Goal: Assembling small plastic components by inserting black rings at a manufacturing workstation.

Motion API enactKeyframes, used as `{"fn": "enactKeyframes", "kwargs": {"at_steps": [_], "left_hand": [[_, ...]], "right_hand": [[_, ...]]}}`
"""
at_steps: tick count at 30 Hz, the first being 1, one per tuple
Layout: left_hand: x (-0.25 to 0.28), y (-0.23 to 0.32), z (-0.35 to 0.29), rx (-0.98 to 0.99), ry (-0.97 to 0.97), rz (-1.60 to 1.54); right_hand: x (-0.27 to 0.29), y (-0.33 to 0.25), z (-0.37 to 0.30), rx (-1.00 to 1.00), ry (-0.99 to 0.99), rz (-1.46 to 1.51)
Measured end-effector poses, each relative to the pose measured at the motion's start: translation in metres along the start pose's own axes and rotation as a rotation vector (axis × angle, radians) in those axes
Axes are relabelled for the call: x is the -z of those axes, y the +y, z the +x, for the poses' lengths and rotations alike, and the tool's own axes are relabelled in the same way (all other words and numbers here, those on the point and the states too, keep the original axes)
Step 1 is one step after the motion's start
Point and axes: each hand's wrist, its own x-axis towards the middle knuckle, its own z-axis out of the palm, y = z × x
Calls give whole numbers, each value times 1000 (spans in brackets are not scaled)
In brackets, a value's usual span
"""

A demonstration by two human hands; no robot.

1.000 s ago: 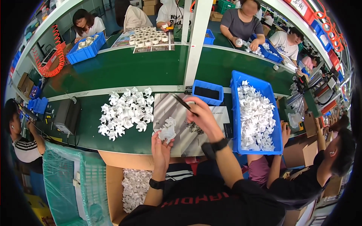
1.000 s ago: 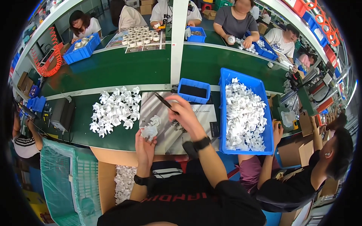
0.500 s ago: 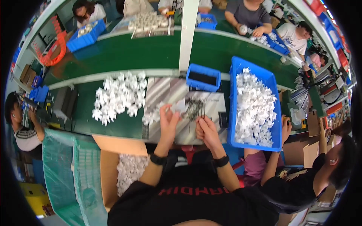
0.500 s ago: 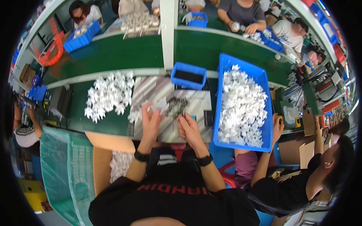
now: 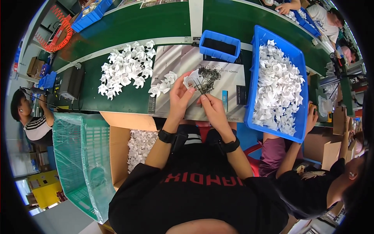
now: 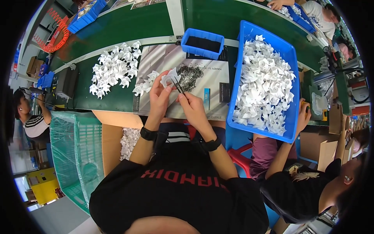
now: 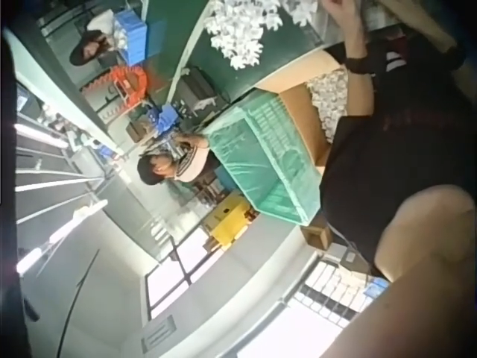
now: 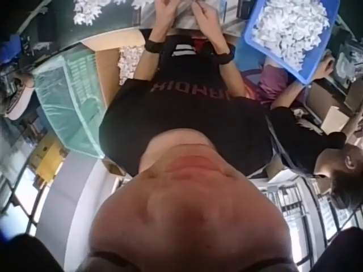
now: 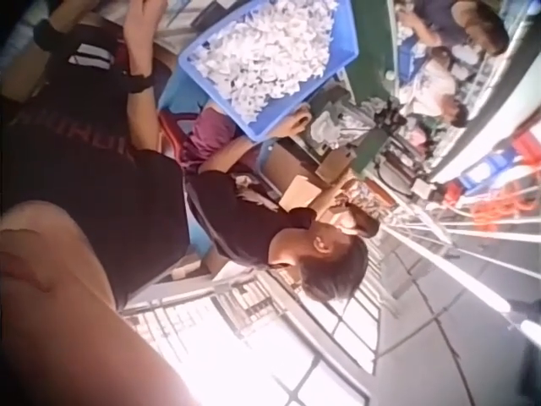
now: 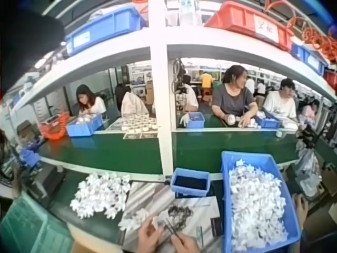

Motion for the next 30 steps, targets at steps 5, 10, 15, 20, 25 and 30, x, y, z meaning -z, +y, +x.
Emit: {"fn": "enactKeyframes", "kwargs": {"at_steps": [5,10,15,20,25,30], "left_hand": [[-5,5,-2,-51,23,-100],[-4,5,-3,-77,-2,-58],[-4,5,1,-70,-12,-27],[0,2,4,-110,-11,34],[4,-3,1,-169,-1,151],[0,-4,-4,-141,8,153]], "right_hand": [[-2,-1,-2,-5,4,-12],[-2,-3,0,2,8,-18],[1,-3,4,19,10,-24],[-1,-4,8,12,-11,-40],[-11,4,4,62,69,-23],[-10,11,2,51,104,-34]]}}
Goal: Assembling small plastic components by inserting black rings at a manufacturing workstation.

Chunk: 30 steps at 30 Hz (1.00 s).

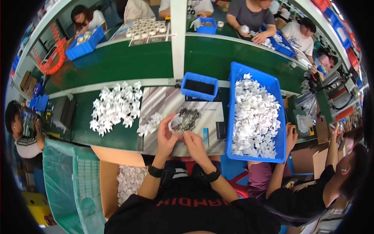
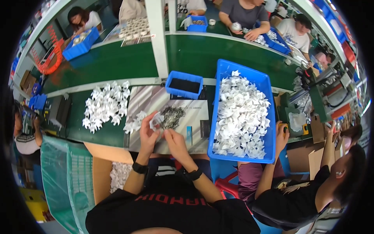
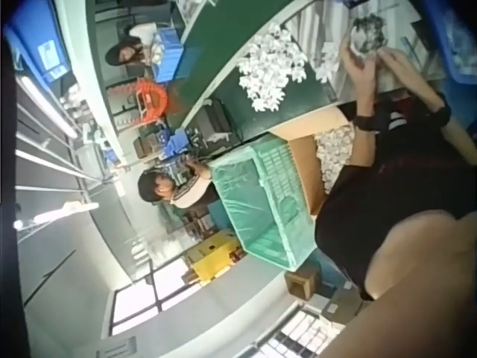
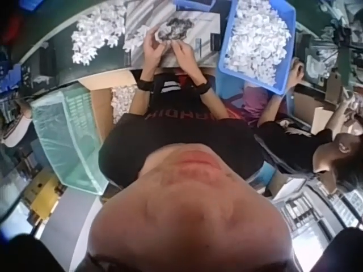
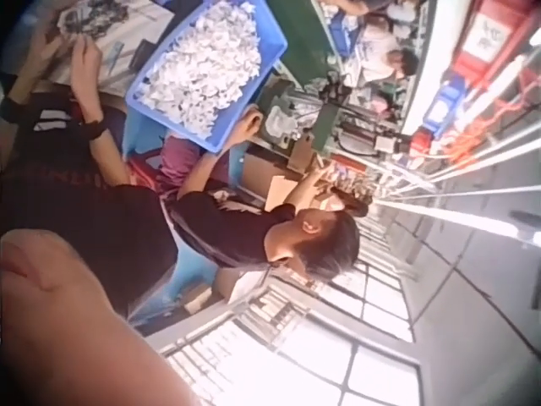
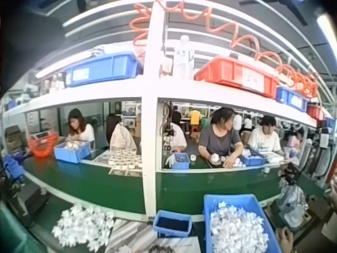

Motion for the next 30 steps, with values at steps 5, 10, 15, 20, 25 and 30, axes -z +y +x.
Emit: {"fn": "enactKeyframes", "kwargs": {"at_steps": [5,10,15,20,25,30], "left_hand": [[3,0,0,11,-38,-8],[0,-3,2,13,6,51],[-4,1,2,40,28,47],[-2,2,1,79,52,37],[2,-5,3,-3,13,74],[2,-5,3,-24,-9,106]], "right_hand": [[-3,-9,0,78,22,11],[3,-16,2,61,34,-41],[2,-13,2,74,27,-61],[0,-13,2,71,26,-69],[0,-12,3,81,32,-88],[0,-13,3,66,31,-89]]}}
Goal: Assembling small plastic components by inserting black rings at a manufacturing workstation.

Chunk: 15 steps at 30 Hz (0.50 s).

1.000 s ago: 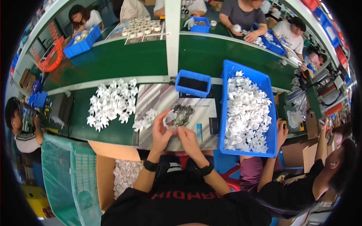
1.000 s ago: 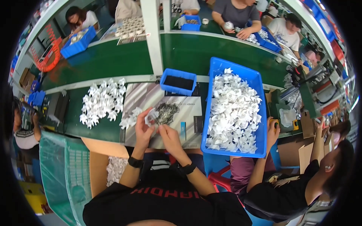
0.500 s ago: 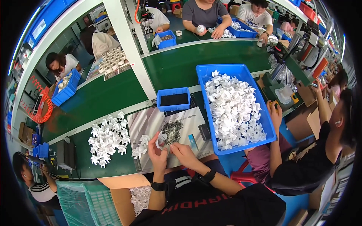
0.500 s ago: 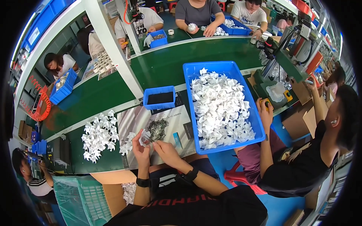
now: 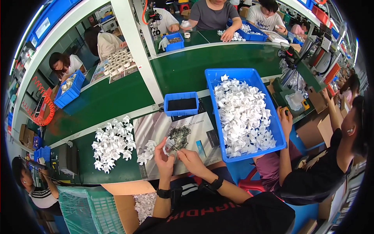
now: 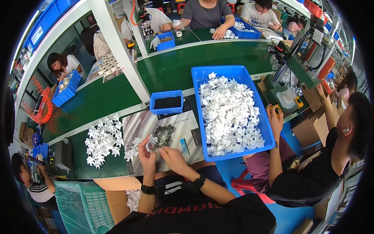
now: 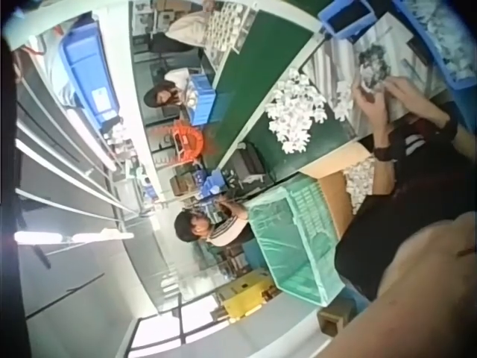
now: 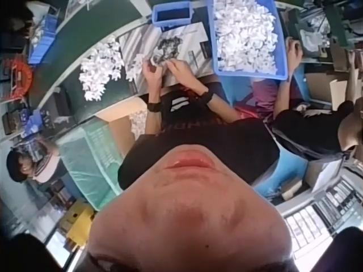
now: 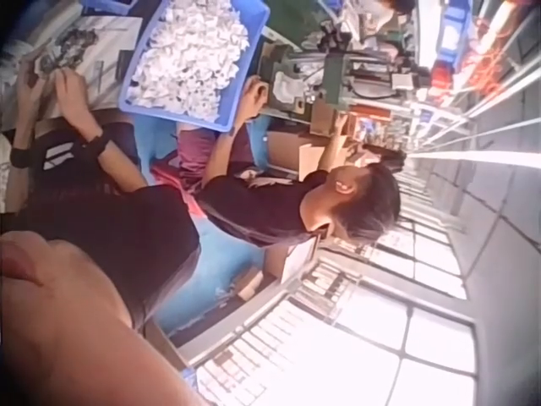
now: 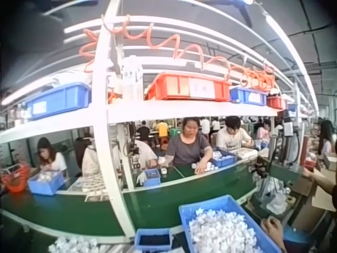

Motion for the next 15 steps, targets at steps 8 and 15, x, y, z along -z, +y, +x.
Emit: {"fn": "enactKeyframes", "kwargs": {"at_steps": [8,15], "left_hand": [[-3,7,5,17,-3,-14],[-5,13,-3,146,-20,5]], "right_hand": [[-1,-5,1,1,11,-30],[-3,-6,-7,15,80,-76]]}}
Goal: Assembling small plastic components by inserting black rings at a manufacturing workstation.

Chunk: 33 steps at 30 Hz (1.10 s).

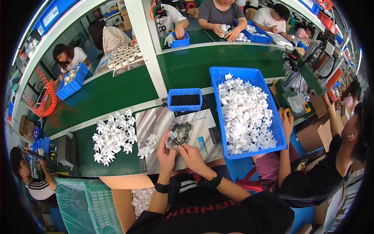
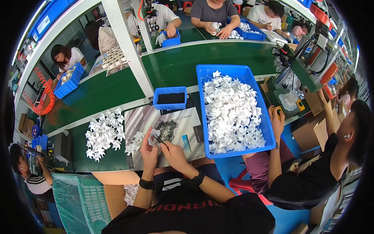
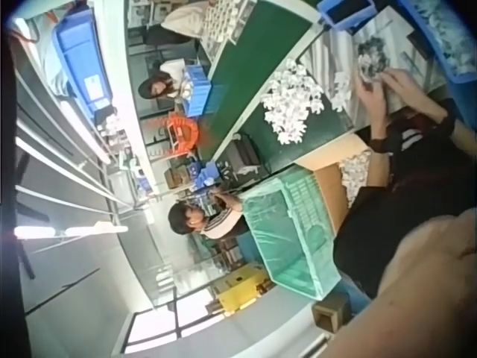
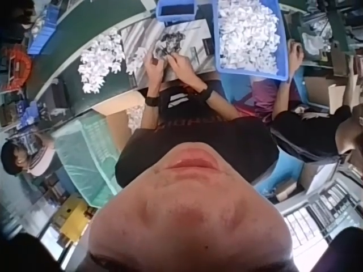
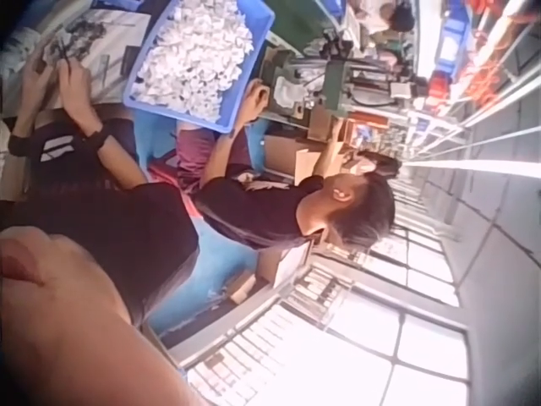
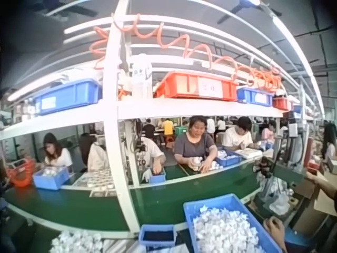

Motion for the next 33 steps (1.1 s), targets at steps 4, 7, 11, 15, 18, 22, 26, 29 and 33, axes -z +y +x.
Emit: {"fn": "enactKeyframes", "kwargs": {"at_steps": [4,7,11,15,18,22,26,29,33], "left_hand": [[5,-8,-4,-68,87,24],[0,-22,7,-96,5,-2],[5,-28,7,-63,55,-39],[3,-8,12,0,62,-194],[0,-7,9,2,41,-218],[0,-5,6,51,32,-242],[0,-6,4,47,44,-229],[-3,-6,7,33,74,-172],[4,-12,9,20,89,-32]], "right_hand": [[-9,8,-2,21,-13,-40],[-3,5,5,9,30,-107],[-4,0,13,105,10,-103],[-5,-1,17,2,-41,-94],[-4,3,15,5,-37,-95],[-4,4,11,32,-24,-80],[-3,-1,11,16,-27,-65],[-2,0,12,32,-22,-95],[-2,3,10,40,-21,-107]]}}
